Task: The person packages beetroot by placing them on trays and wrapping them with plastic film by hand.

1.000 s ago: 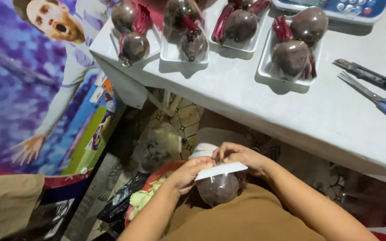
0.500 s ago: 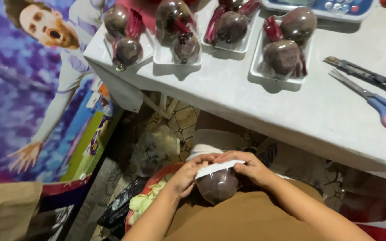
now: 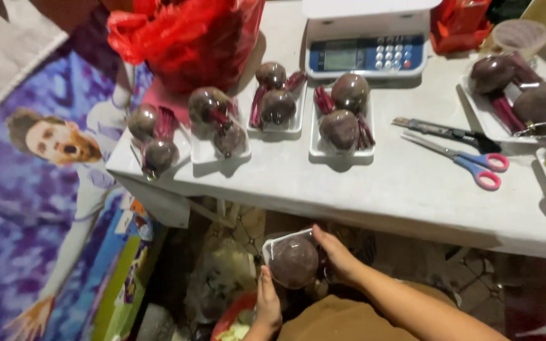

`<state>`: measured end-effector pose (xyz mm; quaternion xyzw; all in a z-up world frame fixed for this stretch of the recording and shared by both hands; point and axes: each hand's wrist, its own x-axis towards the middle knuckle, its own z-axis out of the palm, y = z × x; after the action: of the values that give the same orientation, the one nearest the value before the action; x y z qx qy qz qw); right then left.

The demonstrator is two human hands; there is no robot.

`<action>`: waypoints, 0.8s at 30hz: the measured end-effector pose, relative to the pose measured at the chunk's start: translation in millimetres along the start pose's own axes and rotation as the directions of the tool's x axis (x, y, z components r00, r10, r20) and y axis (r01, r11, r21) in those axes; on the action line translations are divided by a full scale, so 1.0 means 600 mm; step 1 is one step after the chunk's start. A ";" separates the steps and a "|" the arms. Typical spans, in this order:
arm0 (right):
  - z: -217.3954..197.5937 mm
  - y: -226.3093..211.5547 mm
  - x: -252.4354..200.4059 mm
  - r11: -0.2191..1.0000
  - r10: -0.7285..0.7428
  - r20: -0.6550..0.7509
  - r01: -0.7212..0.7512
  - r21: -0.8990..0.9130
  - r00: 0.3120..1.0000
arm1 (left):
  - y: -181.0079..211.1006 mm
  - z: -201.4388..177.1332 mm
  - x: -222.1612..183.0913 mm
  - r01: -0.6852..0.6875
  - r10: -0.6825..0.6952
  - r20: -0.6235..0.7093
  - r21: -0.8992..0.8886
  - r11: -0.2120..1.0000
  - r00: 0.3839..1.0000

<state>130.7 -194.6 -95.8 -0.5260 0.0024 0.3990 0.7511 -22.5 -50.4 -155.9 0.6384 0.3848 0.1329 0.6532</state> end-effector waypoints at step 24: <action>0.006 -0.201 -0.140 0.764 -0.437 0.175 0.467 -0.446 0.882 | 0.415 0.073 0.036 0.280 -0.183 0.238 -0.480 0.831 0.954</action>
<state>144.3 -257.5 36.2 -0.6664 -0.2452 0.2103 0.6720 100.3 -31.0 65.2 0.4011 0.3493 0.0903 0.8420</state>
